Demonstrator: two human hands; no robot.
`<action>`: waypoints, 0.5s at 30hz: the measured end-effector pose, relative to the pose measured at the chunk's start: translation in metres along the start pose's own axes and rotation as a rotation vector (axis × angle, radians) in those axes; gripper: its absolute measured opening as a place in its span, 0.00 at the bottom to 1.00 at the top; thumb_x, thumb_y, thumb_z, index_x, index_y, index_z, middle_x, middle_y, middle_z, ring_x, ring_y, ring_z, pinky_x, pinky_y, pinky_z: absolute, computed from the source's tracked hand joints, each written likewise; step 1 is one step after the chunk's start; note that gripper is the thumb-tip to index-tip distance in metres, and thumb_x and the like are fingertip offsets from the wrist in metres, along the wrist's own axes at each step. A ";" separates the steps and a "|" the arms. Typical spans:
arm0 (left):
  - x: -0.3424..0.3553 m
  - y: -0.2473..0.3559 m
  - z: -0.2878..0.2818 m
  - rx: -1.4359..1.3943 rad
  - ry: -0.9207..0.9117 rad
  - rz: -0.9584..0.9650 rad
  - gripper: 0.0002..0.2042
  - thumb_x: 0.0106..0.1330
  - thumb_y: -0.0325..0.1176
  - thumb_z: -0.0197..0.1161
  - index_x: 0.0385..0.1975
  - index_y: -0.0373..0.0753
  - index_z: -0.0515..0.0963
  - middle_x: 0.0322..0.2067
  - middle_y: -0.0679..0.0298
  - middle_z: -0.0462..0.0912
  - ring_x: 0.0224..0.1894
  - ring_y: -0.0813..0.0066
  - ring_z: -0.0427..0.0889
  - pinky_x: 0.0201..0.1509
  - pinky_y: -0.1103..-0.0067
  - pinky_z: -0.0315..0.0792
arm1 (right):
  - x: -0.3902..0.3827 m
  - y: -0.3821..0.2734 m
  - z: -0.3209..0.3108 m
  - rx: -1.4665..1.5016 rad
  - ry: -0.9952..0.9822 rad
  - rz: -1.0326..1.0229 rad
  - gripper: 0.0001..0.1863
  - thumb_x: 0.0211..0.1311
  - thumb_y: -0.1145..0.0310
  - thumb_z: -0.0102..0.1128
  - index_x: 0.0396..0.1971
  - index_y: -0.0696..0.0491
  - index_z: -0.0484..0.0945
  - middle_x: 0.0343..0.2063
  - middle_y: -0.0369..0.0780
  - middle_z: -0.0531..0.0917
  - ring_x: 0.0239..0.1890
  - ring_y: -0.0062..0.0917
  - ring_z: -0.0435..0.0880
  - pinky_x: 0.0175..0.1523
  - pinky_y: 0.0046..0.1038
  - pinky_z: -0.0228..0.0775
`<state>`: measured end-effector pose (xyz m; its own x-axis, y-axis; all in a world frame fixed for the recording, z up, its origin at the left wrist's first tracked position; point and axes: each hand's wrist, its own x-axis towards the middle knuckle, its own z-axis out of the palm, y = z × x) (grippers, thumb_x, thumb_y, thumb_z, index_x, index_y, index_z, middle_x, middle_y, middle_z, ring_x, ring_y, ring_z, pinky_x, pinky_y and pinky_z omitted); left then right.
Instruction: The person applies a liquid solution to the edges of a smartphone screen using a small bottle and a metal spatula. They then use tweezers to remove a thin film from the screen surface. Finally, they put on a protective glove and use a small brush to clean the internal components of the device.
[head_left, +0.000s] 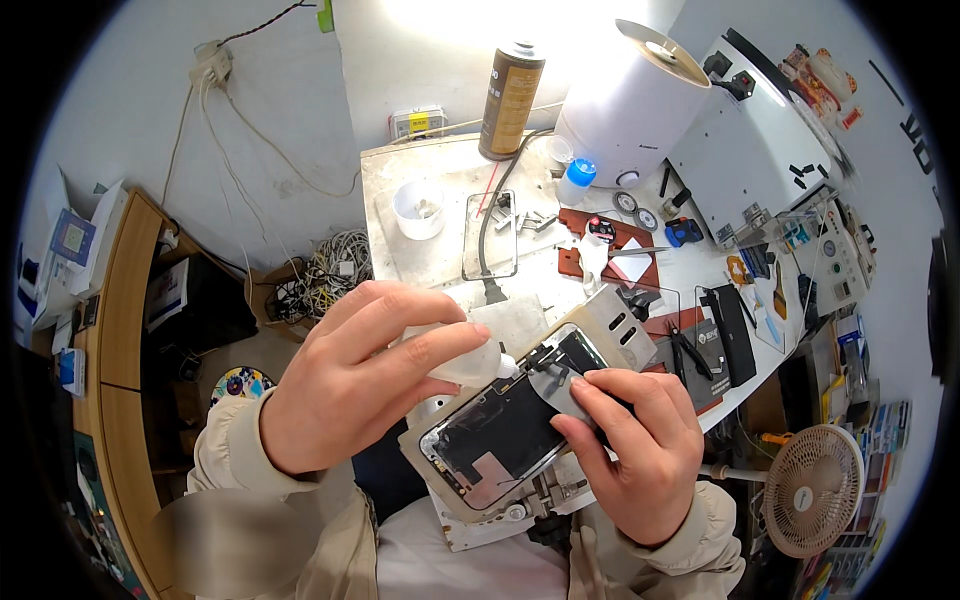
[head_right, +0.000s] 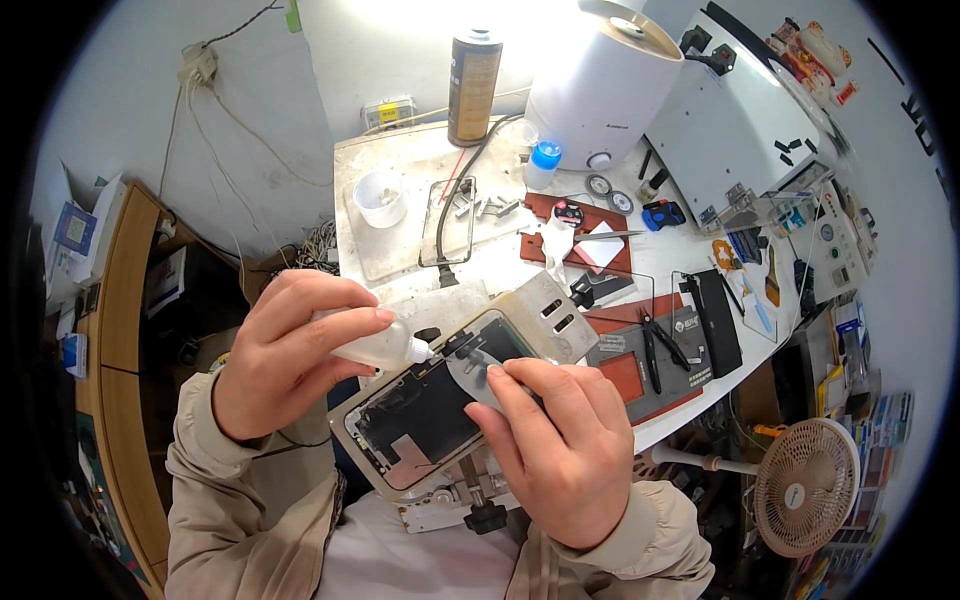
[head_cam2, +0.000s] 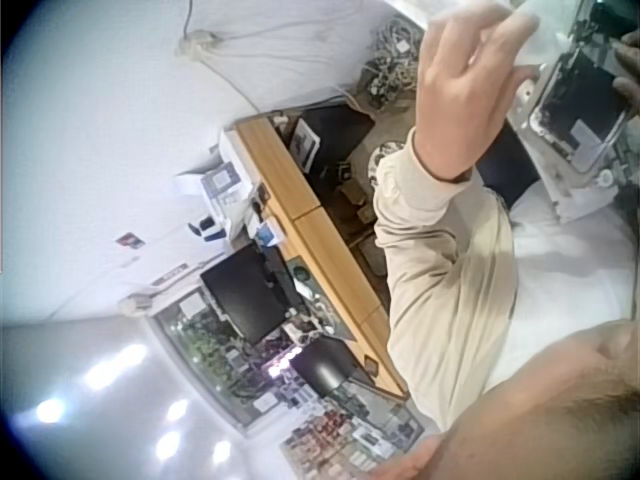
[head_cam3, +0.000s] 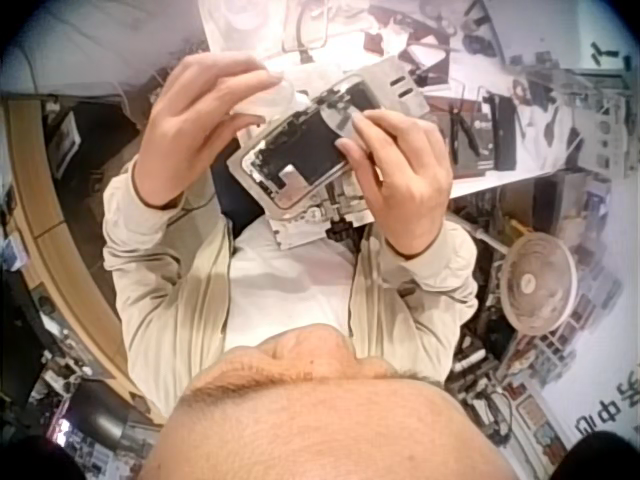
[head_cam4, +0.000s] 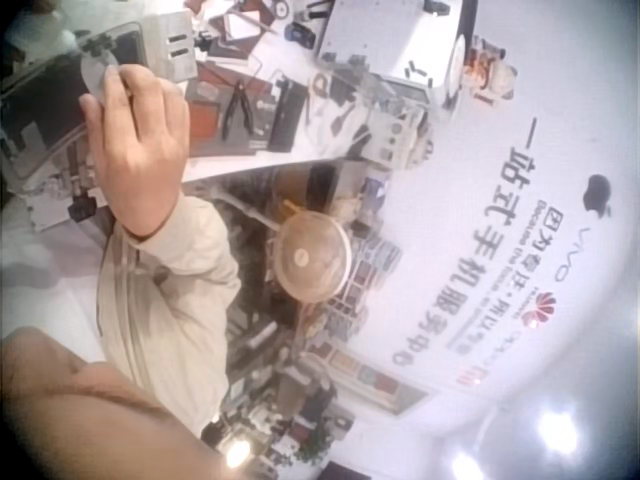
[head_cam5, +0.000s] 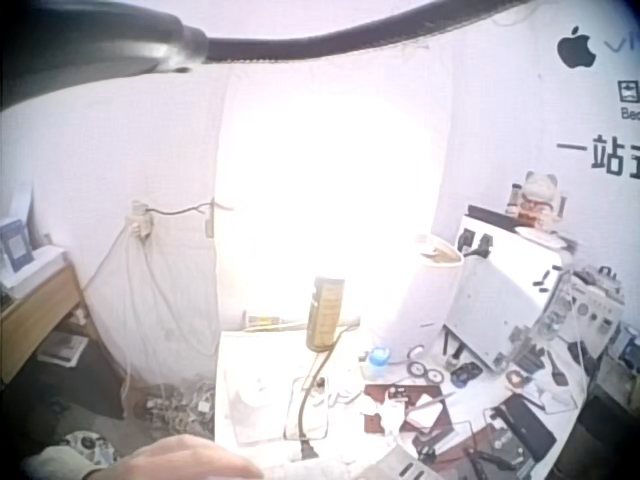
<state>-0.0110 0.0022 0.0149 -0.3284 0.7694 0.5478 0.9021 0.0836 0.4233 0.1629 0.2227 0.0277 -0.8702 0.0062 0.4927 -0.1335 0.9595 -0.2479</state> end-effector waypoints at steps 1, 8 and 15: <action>0.000 0.000 0.000 0.002 0.000 -0.002 0.25 0.55 0.32 0.79 0.55 0.39 0.86 0.52 0.59 0.83 0.52 0.58 0.82 0.56 0.66 0.77 | 0.000 0.000 0.000 0.001 0.001 0.000 0.19 0.53 0.71 0.81 0.44 0.60 0.88 0.43 0.41 0.86 0.41 0.36 0.84 0.44 0.36 0.77; -0.011 -0.004 -0.001 -0.106 0.026 -0.086 0.27 0.56 0.30 0.80 0.58 0.38 0.84 0.53 0.58 0.83 0.52 0.57 0.82 0.55 0.67 0.78 | 0.000 0.001 0.002 0.021 0.010 0.017 0.19 0.52 0.72 0.82 0.43 0.60 0.88 0.43 0.40 0.86 0.41 0.36 0.84 0.44 0.36 0.77; -0.037 -0.011 0.004 -0.213 0.098 -0.226 0.27 0.56 0.30 0.82 0.58 0.39 0.85 0.55 0.57 0.84 0.54 0.60 0.84 0.56 0.69 0.79 | 0.001 0.004 0.002 0.025 0.008 0.003 0.19 0.50 0.72 0.82 0.43 0.59 0.88 0.43 0.40 0.86 0.41 0.36 0.84 0.44 0.36 0.77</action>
<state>-0.0080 -0.0243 -0.0132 -0.5488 0.6810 0.4849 0.7277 0.1036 0.6780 0.1606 0.2257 0.0255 -0.8667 0.0114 0.4987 -0.1429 0.9522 -0.2701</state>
